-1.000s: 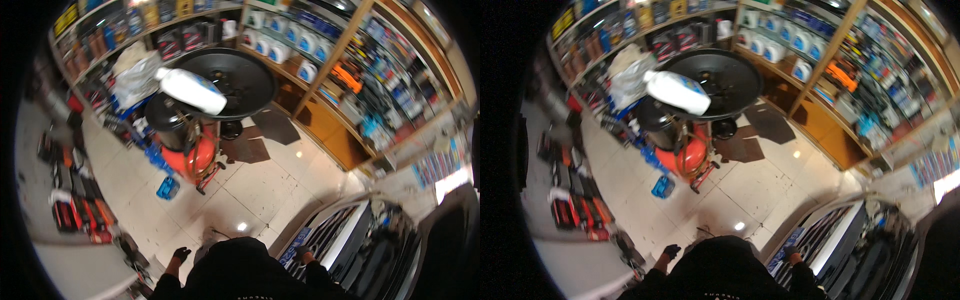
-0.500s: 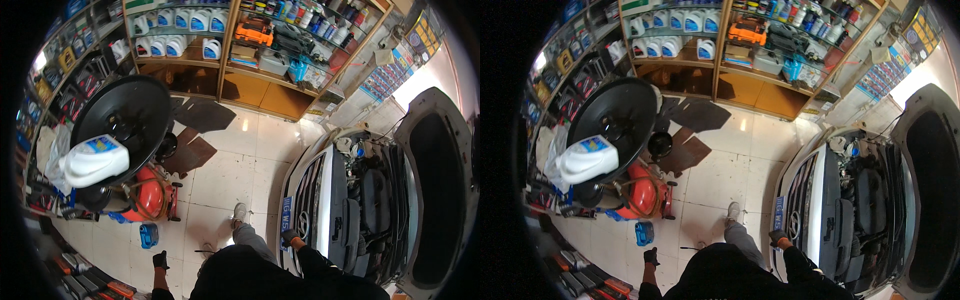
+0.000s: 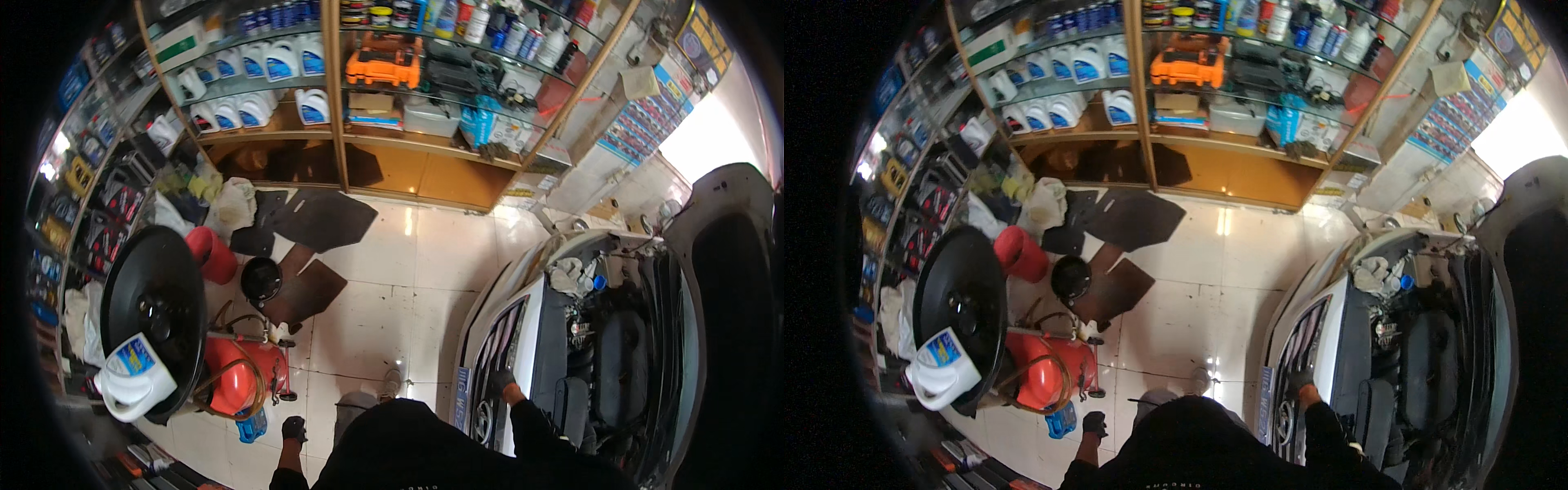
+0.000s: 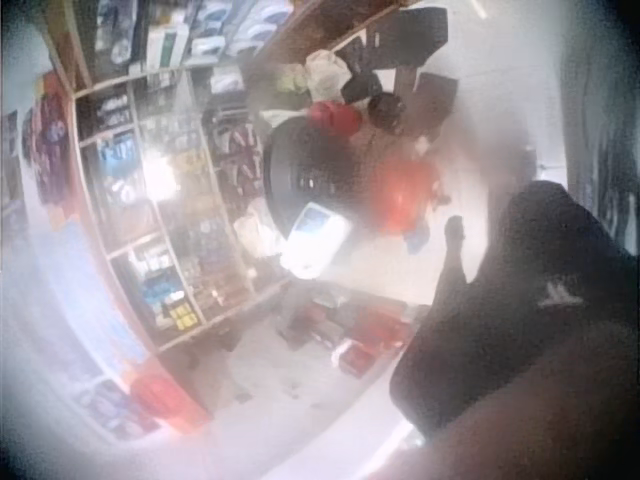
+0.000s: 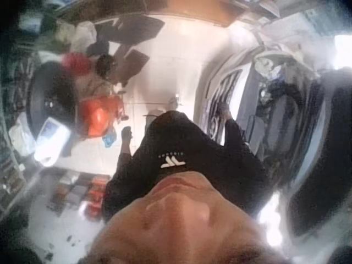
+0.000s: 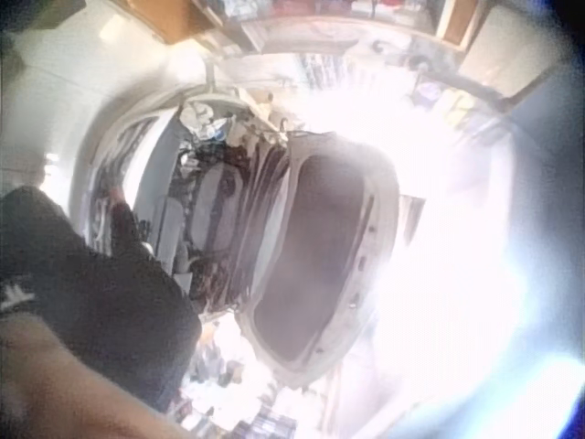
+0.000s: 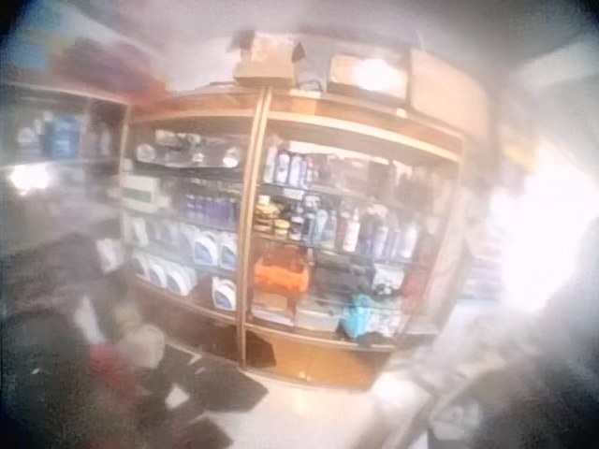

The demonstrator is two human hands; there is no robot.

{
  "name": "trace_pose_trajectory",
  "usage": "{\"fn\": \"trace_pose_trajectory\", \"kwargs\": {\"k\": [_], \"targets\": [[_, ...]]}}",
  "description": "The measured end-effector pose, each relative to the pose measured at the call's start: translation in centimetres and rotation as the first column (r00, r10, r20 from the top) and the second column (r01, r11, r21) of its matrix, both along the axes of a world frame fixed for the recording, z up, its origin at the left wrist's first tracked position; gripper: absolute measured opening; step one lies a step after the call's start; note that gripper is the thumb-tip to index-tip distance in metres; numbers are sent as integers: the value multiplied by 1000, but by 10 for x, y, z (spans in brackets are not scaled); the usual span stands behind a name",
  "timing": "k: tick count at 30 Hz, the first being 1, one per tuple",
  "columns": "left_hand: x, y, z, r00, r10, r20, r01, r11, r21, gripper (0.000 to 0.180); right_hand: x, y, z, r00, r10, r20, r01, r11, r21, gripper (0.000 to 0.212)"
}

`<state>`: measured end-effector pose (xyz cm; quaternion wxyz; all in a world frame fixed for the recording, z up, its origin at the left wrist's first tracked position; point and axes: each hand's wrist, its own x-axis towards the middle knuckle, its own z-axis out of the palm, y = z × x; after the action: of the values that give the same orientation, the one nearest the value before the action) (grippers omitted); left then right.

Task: The person pours liquid from a large black container into a red funnel, then places the container on a shelf. They walk to a white car with its hood open, remove gloves, and pour liquid from two plastic bottles into the engine compartment. The person then picks up another bottle and walks back toward the engine bay.

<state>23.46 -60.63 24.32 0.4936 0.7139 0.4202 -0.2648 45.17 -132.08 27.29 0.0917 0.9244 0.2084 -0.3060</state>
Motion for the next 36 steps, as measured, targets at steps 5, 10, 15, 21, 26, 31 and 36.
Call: {"fn": "trace_pose_trajectory", "kwargs": {"k": [5,10,15,21,26,31,36], "targets": [[115,-27,-1,964,228,137,-204,965,-165,17,100,5,18,981,-190,24,183,968,172,34],[215,-45,-15,915,395,-79,-402,884,-239,16,211,-2,40,823,-566,-60,524,713,466,41],[355,-72,-28,988,-106,-116,90,987,-134,22,322,-42,74,199,-978,-69,859,140,492,48],[605,-100,-29,918,-380,-111,379,925,-31,22,378,-130,159,-69,-946,316,951,34,309,59],[867,-161,-13,894,-424,149,416,906,83,22,400,-192,134,-266,-906,329,941,-170,291,72],[1043,-291,-3,838,-493,233,492,868,65,22,405,-220,67,-400,-886,234,912,-360,196,72],[1121,-461,-15,700,-709,93,705,662,-255,22,399,-242,54,-439,-894,90,896,-428,117,57]]}}
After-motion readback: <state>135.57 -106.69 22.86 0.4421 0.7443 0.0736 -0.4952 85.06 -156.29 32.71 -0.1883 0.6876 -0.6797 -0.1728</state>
